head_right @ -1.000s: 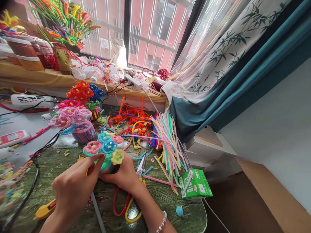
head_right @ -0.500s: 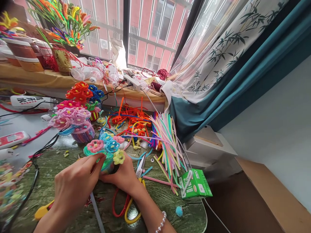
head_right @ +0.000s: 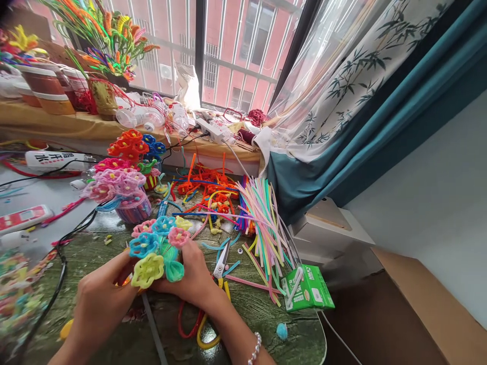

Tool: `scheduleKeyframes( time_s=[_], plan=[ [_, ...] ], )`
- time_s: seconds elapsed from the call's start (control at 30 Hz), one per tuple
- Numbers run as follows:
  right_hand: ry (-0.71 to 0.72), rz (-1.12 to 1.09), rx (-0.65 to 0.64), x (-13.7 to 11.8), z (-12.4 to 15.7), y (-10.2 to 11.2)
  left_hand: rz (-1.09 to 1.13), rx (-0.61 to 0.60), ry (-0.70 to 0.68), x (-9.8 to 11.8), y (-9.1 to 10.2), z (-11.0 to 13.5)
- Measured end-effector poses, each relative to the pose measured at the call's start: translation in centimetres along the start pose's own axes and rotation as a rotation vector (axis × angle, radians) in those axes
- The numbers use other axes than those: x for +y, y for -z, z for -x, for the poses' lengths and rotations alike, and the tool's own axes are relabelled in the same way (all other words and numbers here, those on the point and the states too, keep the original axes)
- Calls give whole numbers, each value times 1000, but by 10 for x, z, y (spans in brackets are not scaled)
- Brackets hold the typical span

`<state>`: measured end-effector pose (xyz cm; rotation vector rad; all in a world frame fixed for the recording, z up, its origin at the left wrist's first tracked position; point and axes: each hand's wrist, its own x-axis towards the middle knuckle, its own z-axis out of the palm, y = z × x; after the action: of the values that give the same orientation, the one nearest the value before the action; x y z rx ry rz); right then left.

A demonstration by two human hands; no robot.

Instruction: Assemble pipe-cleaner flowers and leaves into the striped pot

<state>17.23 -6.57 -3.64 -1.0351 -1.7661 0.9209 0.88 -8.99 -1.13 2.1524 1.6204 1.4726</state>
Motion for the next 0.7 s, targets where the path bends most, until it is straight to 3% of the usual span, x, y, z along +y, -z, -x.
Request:
scheduleKeyframes(
  time_s=[0.23, 0.33, 0.5, 0.63, 0.7],
  plan=[
    [85, 13, 28, 1, -2, -3, -158, 47, -198, 11, 0, -7],
    [78, 20, 23, 3, -1, -3, -142, 83, -168, 13, 0, -5],
    [54, 33, -21, 10, 1, -1, -38, 152, 161, 12, -7, 11],
    [38, 10, -26, 9, 1, 1, 276, 134, 476, 12, -12, 21],
    [26, -29, -20, 5, -1, 2, 353, 132, 566, 14, -13, 23]
  ],
)
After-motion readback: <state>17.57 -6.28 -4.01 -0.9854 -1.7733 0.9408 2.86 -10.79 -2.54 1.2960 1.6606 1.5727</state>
